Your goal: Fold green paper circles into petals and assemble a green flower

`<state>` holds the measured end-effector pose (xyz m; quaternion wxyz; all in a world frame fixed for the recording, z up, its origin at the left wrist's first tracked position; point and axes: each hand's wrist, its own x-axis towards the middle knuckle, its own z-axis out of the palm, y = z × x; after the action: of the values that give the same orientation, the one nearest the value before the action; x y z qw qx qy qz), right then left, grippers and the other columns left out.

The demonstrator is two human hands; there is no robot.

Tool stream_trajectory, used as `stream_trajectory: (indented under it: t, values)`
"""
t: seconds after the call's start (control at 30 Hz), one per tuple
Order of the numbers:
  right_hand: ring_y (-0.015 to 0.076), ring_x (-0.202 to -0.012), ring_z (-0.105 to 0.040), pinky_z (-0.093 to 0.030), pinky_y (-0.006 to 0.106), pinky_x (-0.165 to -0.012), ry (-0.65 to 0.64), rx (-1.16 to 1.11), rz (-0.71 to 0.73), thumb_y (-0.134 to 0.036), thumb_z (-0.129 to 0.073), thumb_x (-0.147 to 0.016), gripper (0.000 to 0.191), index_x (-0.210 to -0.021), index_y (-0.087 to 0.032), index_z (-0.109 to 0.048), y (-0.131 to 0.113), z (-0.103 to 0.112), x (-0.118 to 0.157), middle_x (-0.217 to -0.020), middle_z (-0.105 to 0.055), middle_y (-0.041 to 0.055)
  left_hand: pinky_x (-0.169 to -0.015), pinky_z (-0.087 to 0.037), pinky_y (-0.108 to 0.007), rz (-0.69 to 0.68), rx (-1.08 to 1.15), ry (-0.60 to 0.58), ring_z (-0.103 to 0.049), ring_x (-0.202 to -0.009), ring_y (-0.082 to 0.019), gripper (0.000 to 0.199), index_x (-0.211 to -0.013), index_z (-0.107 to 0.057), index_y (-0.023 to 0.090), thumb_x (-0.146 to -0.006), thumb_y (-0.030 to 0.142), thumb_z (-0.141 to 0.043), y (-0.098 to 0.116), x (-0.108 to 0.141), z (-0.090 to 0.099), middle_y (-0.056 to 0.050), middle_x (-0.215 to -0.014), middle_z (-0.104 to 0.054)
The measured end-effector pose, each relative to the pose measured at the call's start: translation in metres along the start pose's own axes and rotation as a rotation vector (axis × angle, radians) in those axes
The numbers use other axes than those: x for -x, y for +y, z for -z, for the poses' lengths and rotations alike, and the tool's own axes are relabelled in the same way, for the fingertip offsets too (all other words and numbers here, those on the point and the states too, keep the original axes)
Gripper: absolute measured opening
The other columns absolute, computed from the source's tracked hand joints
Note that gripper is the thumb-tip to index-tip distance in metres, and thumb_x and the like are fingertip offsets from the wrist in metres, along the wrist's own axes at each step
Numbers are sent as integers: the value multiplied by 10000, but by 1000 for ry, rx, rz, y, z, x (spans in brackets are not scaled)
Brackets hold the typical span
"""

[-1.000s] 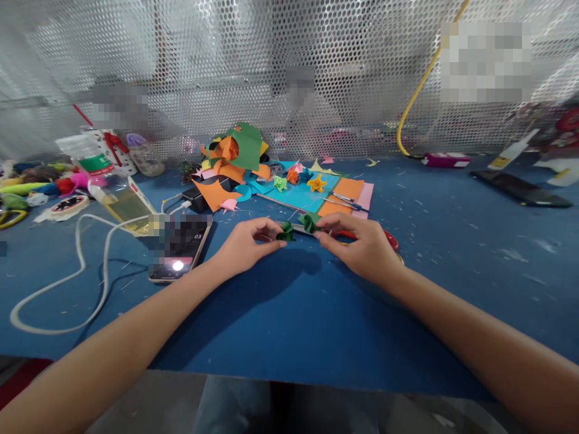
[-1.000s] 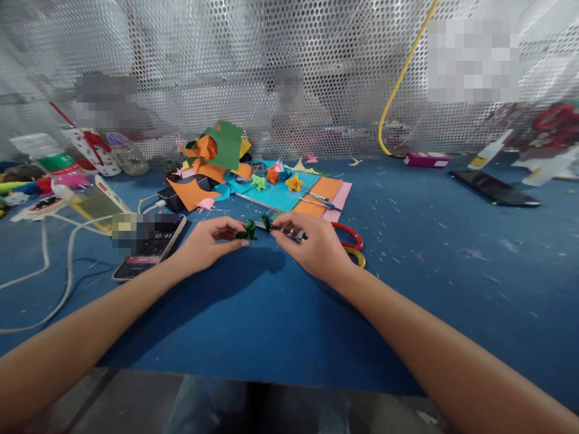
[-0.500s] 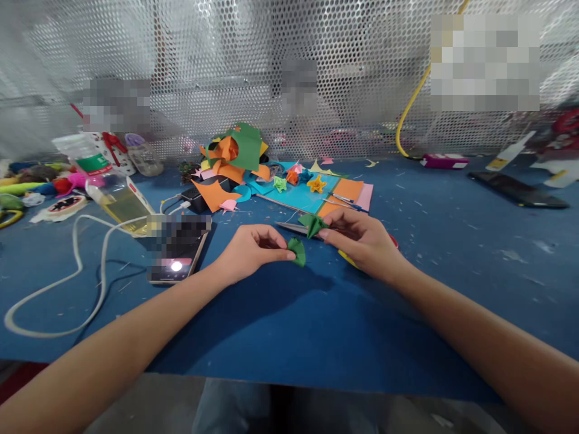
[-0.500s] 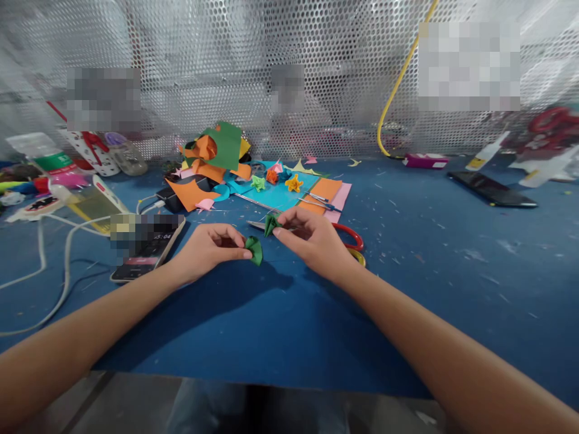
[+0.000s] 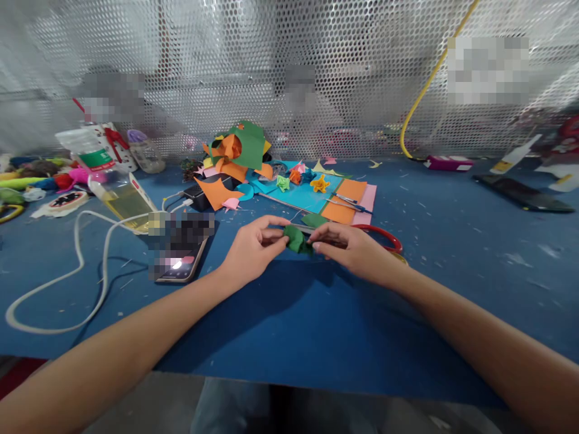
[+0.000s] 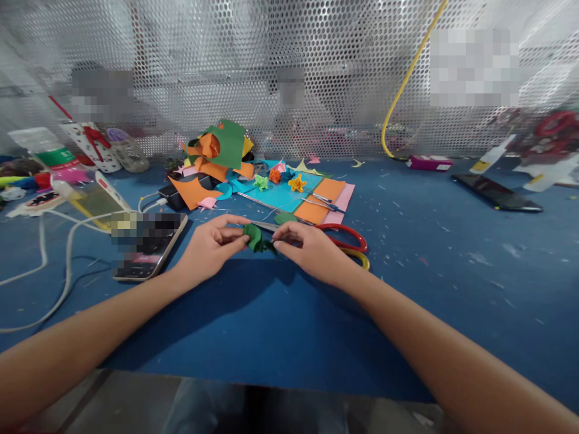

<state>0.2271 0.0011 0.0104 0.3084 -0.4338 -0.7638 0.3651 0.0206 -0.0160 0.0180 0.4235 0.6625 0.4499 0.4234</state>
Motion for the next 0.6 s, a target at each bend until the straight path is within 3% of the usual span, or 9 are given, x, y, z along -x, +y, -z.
stream_trajectory:
  t: [0.13,0.33,0.43,0.6]
  values:
    - [182,-845,-589,-467,327,-750,235,121,94,-359,-495,-837,219,-958,-193,-571,-10,-8,3,-953,-632,61,-520,-420,-207,-40,-154,27,-589,-592,-109,254,-1017,-584,139,-771,194,-550,-1,1,-3,-20,-691,-679]
    - [157,-748,-596,-476,281,-696,250,38,136,-291,-601,-773,133,-850,-183,-604,-18,-20,5,-815,-653,27,-556,-419,-204,-186,-324,-18,-539,-562,-88,306,-1063,-587,175,-771,139,-507,-1,5,-9,28,-656,-651]
    - [150,-709,-597,-476,268,-664,280,40,127,-244,-601,-770,73,-801,-182,-623,-19,-20,5,-763,-655,19,-509,-382,-187,-178,-306,-42,-487,-511,-72,315,-1083,-559,180,-782,131,-486,1,7,-11,43,-627,-643]
    - [137,-722,-604,-467,253,-686,233,107,242,-191,-593,-778,51,-780,-186,-644,-19,-17,7,-796,-678,13,-498,-366,-188,-124,-263,-122,-488,-530,-77,346,-1104,-531,156,-763,121,-489,4,10,-15,25,-665,-663]
